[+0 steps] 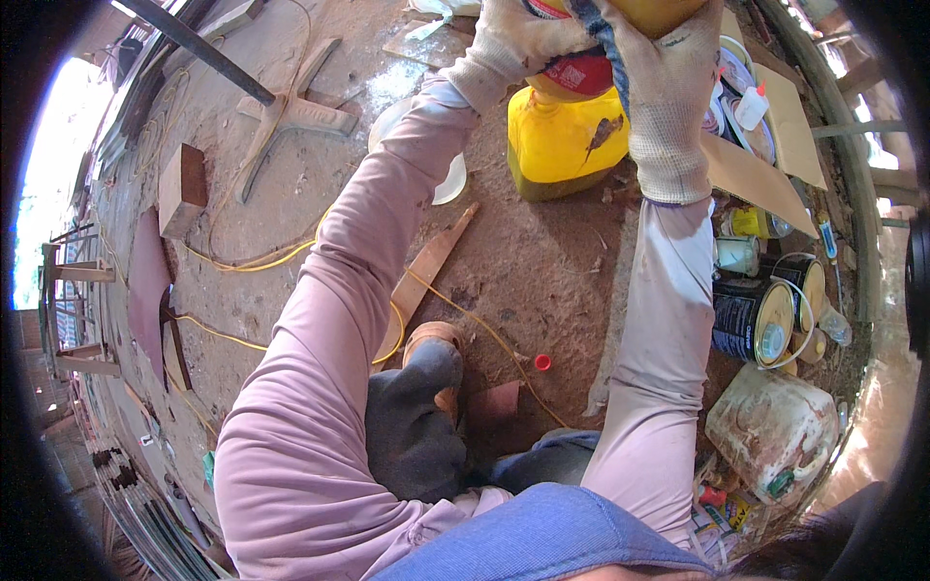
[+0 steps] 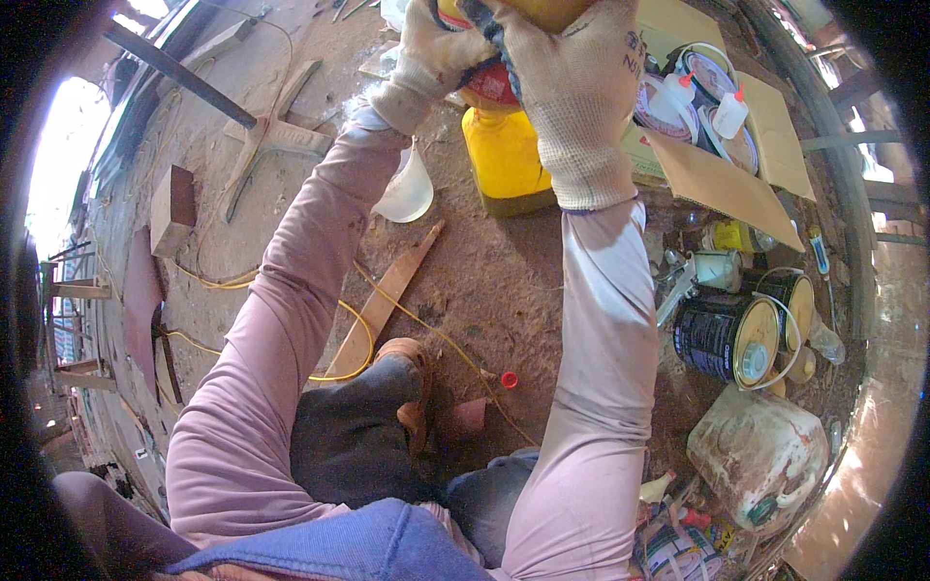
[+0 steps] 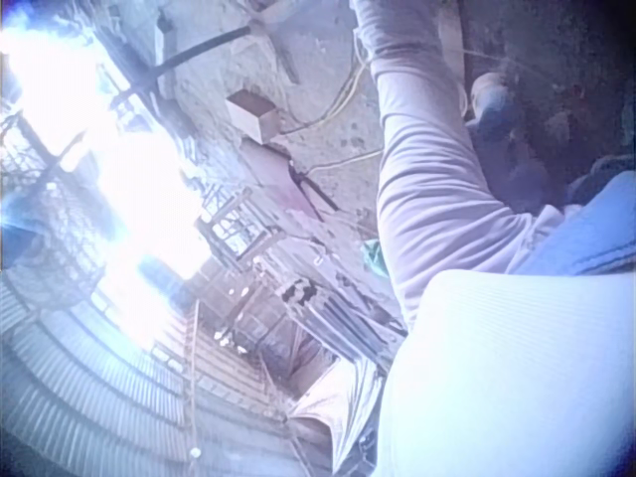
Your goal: The person pours a yellowish liquid from a plastic bottle into a yellow jerrycan, then pours a clear liquid from a pitcher into the same bottle. They shake the bottle to mix the contents and pour the mixture back into the jerrycan. The person repeats this process with a second plastic bottle.
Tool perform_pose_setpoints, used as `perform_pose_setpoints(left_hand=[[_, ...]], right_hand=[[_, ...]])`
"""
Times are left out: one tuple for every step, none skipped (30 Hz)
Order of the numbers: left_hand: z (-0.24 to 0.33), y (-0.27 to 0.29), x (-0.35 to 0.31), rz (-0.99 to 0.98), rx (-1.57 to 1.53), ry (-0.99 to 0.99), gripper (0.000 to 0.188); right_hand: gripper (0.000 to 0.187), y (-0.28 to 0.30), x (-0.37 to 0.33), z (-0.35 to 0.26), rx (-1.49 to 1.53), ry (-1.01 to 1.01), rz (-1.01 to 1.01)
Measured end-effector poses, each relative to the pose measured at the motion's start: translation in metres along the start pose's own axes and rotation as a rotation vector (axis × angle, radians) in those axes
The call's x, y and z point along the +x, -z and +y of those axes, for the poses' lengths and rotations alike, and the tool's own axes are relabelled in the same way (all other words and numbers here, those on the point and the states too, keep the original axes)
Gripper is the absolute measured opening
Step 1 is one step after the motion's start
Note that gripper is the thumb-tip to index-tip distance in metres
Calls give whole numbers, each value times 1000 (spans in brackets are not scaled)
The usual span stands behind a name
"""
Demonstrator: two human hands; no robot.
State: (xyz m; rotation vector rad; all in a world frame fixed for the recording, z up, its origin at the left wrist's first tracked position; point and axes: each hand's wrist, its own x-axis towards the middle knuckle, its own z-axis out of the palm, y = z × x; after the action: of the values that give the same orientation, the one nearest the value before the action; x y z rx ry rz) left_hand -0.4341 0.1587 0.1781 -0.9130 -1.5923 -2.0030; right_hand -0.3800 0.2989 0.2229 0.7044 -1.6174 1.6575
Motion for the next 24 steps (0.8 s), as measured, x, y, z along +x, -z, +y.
perform_pose_setpoints(left_hand=[[-1,1,0,1,42,-13,81],[-2,2,1,9,70,-12,80],[-3,3,1,17,98,-10,80],[-4,3,1,24,126,-8,79],[-6,4,1,19,120,-12,81],[-7,4,1,14,114,-16,83],[-9,4,1,8,109,-20,84],[-11,3,1,19,149,-84,91],[-12,2,2,29,190,-149,97],[-13,2,3,40,232,-214,104],[-9,-5,-3,50,139,-182,110],[2,-16,-12,59,46,-152,117],[9,-22,-17,67,-47,-122,124],[13,-17,-18,1,-24,-175,127],[12,-11,-19,-66,-6,-228,131],[10,-7,-20,-133,10,-281,134],[7,-15,-21,-89,-167,-307,137],[6,-15,-21,-95,-119,-266,138],[6,-16,-21,-100,-70,-225,139],[8,-15,-22,-74,8,-206,138],[10,-15,-24,-49,85,-184,137],[13,-13,-27,9,192,-185,135],[17,-8,-29,68,303,-191,133],[20,-4,-30,128,413,-196,131]], right_hand=[[69,0,0,-1,5,3,-3],[69,-1,0,-1,10,6,-7],[70,-1,0,-1,16,9,-10],[70,-1,0,1,9,17,-10],[71,-2,1,3,2,27,-9],[71,-2,1,4,-5,36,-8],[72,-1,1,4,-10,29,-18],[73,-1,0,2,-17,21,-27],[75,-2,0,0,-23,13,-37],[75,-1,0,-4,32,-54,-57],[76,2,0,-13,76,-122,-76],[76,3,0,-20,122,-188,-94],[76,2,-1,-14,124,-168,-79],[76,-4,-4,-4,142,-147,-66],[76,-8,-5,2,154,-126,-52],[75,-7,-6,5,108,-80,-71],[74,-7,-6,5,62,-34,-92],[73,-7,-6,5,16,12,-112],[72,-6,-6,4,-110,2,-124],[71,-6,-6,-3,-237,-9,-133],[70,-5,-6,-9,-363,-21,-142],[71,-4,-5,-13,-289,17,-197],[72,-2,-1,-17,-209,62,-252],[76,-1,2,-17,-119,54,-280]])
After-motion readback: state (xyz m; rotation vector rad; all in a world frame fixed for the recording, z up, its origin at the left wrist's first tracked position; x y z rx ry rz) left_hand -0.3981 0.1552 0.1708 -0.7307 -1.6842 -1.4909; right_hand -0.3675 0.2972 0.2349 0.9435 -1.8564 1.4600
